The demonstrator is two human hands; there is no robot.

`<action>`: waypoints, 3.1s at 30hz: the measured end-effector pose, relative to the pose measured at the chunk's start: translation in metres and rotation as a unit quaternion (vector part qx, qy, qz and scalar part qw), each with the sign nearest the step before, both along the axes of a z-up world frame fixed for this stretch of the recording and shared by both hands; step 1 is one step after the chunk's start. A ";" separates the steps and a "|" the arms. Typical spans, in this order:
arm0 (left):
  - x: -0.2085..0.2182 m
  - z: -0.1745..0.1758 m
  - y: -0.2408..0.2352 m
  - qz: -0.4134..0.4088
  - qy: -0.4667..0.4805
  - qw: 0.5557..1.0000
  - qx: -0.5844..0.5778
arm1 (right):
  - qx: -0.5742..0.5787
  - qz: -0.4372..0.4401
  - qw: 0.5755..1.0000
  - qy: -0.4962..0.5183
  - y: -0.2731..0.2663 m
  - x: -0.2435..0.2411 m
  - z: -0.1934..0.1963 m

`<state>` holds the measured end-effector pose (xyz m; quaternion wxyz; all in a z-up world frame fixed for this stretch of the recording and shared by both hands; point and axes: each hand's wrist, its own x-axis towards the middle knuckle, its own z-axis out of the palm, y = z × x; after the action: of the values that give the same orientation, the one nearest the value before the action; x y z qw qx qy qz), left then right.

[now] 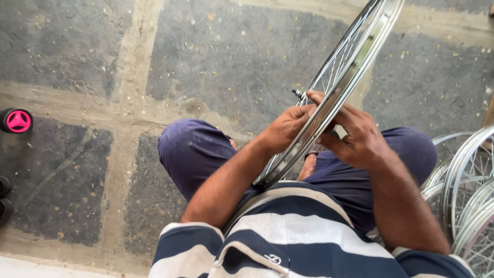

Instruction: The person sits on the floor and repeatedly rubs a small white block along the inner rim of a bicycle wheel. They rotate the wheel periodically to access different sections of the rim.

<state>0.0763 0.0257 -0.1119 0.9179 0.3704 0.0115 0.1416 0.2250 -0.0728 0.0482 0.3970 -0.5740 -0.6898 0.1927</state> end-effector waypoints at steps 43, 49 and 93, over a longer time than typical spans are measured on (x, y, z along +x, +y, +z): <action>0.009 0.173 0.016 0.158 0.134 0.913 0.352 | -0.096 -0.014 0.816 0.570 -0.004 0.003 -0.132; -0.035 0.151 -0.008 0.212 0.152 0.878 0.402 | 0.071 -0.086 0.902 0.418 -0.030 0.005 -0.098; -0.068 0.102 -0.020 0.245 0.111 0.894 0.359 | -0.092 -0.066 0.910 0.398 0.026 -0.035 -0.059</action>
<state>0.0078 0.0058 -0.0095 0.6518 0.6733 0.1522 0.3141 0.1895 -0.0472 -0.0106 0.5957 -0.5281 -0.4145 0.4410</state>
